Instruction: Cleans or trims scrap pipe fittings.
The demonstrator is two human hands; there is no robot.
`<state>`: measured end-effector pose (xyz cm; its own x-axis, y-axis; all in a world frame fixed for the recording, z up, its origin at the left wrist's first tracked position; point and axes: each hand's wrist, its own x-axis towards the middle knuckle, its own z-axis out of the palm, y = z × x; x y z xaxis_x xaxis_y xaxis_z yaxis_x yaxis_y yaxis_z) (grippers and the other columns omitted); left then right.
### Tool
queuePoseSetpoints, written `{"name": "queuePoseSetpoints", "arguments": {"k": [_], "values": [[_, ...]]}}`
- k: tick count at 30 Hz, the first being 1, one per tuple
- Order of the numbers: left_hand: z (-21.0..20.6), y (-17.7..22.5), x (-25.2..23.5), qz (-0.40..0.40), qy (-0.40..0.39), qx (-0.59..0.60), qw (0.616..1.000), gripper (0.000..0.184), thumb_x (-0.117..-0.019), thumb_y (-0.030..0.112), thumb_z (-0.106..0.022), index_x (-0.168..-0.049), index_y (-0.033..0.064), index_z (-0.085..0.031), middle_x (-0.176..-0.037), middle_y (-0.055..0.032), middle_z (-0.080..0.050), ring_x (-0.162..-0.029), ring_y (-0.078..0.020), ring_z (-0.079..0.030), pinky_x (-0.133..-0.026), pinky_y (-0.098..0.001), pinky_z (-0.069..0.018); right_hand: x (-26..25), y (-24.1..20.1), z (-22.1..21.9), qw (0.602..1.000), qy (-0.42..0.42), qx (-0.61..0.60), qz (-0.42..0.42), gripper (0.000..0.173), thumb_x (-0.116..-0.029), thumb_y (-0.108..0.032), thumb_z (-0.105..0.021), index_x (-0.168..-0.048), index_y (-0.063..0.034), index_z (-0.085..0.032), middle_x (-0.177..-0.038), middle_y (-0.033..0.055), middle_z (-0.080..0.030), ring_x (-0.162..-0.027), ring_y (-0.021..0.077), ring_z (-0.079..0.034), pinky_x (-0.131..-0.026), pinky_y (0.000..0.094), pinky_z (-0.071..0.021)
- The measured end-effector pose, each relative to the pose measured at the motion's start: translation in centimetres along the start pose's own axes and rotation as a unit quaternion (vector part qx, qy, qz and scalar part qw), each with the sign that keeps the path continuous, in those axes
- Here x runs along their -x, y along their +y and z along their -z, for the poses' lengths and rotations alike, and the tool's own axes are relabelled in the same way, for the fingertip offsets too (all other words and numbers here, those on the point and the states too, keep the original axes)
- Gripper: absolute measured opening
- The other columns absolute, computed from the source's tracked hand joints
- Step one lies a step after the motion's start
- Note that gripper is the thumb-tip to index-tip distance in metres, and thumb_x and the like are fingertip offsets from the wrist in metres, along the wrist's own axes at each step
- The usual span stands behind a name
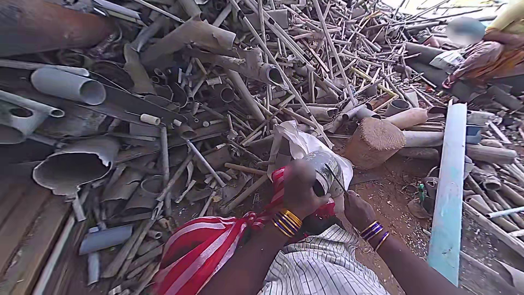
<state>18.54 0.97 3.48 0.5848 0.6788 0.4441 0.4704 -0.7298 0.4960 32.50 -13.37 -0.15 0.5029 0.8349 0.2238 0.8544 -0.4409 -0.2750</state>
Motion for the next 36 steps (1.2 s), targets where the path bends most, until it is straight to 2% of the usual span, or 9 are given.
{"name": "queuePoseSetpoints", "arguments": {"k": [5, 9, 13, 18, 22, 26, 31, 35, 36], "values": [[0.0, -0.3, 0.0, -0.022, 0.027, -0.005, 0.999, 0.112, -0.0550, 0.057, -0.088, -0.138, -0.0099, -0.053, -0.140, -0.0318, -0.056, -0.130, -0.0477, -0.055, -0.100, -0.0559, -0.0496, 1.0, 0.2, -0.7, 0.981, 0.164, 0.027, 0.099, 0.032, -0.0957, -0.014, -0.046, -0.089, 0.0077, -0.069, -0.058, 0.0190, -0.063, -0.051, 0.0369, -0.067, -0.043, 0.0473, -0.0514], [0.3, 0.3, 0.2, 0.002, -0.006, -0.006, 1.000, 0.112, -0.0574, 0.057, -0.088, -0.141, -0.0086, -0.051, -0.144, -0.0309, -0.053, -0.134, -0.0472, -0.050, -0.103, -0.0556, -0.0472, -0.9, -0.6, 2.3, 0.971, -0.171, 0.035, -0.162, 0.037, -0.1118, -0.017, -0.032, -0.132, 0.0063, -0.052, -0.109, 0.0299, -0.069, -0.103, 0.0474, -0.070, -0.086, 0.0595, -0.0539], [-0.2, -0.3, 0.2, -0.032, 0.047, -0.003, 0.998, 0.111, -0.0541, 0.057, -0.088, -0.136, -0.0095, -0.054, -0.138, -0.0326, -0.056, -0.128, -0.0486, -0.056, -0.096, -0.0575, -0.0512, 0.5, 1.8, -0.1, 0.983, 0.162, 0.022, 0.085, 0.032, -0.0977, -0.014, -0.047, -0.095, 0.0092, -0.069, -0.062, 0.0202, -0.064, -0.051, 0.0383, -0.067, -0.043, 0.0488, -0.0518], [-0.1, -0.1, 0.3, -0.019, 0.029, -0.010, 0.999, 0.112, -0.0552, 0.058, -0.088, -0.138, -0.0089, -0.054, -0.139, -0.0313, -0.056, -0.130, -0.0479, -0.055, -0.097, -0.0572, -0.0504, 0.3, 0.8, 2.8, 0.997, -0.055, 0.036, -0.050, 0.030, -0.1075, -0.011, -0.041, -0.114, 0.0108, -0.060, -0.085, 0.0305, -0.069, -0.080, 0.0504, -0.072, -0.066, 0.0604, -0.0551], [0.0, -0.1, 0.1, -0.011, 0.008, 0.004, 1.000, 0.111, -0.0570, 0.057, -0.088, -0.139, -0.0090, -0.053, -0.142, -0.0317, -0.054, -0.133, -0.0486, -0.052, -0.100, -0.0580, -0.0488, 0.4, 1.8, 2.5, 0.974, 0.163, 0.050, 0.147, 0.033, -0.0967, -0.014, -0.044, -0.093, 0.0069, -0.069, -0.059, 0.0177, -0.062, -0.047, 0.0352, -0.065, -0.040, 0.0448, -0.0488], [0.3, 0.3, 0.3, 0.012, -0.035, 0.005, 0.999, 0.111, -0.0606, 0.057, -0.086, -0.144, -0.0061, -0.050, -0.147, -0.0290, -0.051, -0.137, -0.0460, -0.048, -0.102, -0.0578, -0.0454, -0.3, 0.4, 5.8, 0.982, -0.138, 0.112, -0.059, 0.032, -0.1089, -0.011, -0.037, -0.122, 0.0095, -0.057, -0.093, 0.0319, -0.069, -0.087, 0.0512, -0.071, -0.071, 0.0602, -0.0549], [0.6, 0.4, 0.1, 0.015, -0.047, 0.019, 0.999, 0.109, -0.0603, 0.054, -0.088, -0.143, -0.0050, -0.051, -0.148, -0.0287, -0.050, -0.138, -0.0467, -0.047, -0.101, -0.0586, -0.0459, 0.4, 2.5, 4.5, 0.962, 0.169, 0.105, 0.185, 0.033, -0.0970, -0.014, -0.043, -0.091, 0.0070, -0.069, -0.060, 0.0191, -0.063, -0.046, 0.0354, -0.064, -0.038, 0.0443, -0.0473], [1.3, 0.7, -0.2, 0.047, -0.136, 0.023, 0.989, 0.110, -0.0664, 0.055, -0.086, -0.151, -0.0011, -0.043, -0.156, -0.0246, -0.042, -0.146, -0.0419, -0.037, -0.109, -0.0556, -0.0395, 0.1, 1.0, 5.9, 0.982, -0.117, 0.144, -0.044, 0.033, -0.1095, -0.013, -0.037, -0.119, 0.0100, -0.060, -0.088, 0.0313, -0.069, -0.082, 0.0505, -0.072, -0.067, 0.0603, -0.0550], [1.5, 0.6, -0.3, 0.044, -0.138, 0.027, 0.989, 0.111, -0.0663, 0.054, -0.086, -0.152, -0.0009, -0.042, -0.156, -0.0253, -0.042, -0.146, -0.0426, -0.037, -0.109, -0.0563, -0.0394, 0.1, 1.3, 5.9, 0.986, -0.083, 0.137, -0.040, 0.032, -0.1084, -0.012, -0.040, -0.117, 0.0111, -0.061, -0.085, 0.0318, -0.069, -0.079, 0.0509, -0.072, -0.065, 0.0610, -0.0546]]}}
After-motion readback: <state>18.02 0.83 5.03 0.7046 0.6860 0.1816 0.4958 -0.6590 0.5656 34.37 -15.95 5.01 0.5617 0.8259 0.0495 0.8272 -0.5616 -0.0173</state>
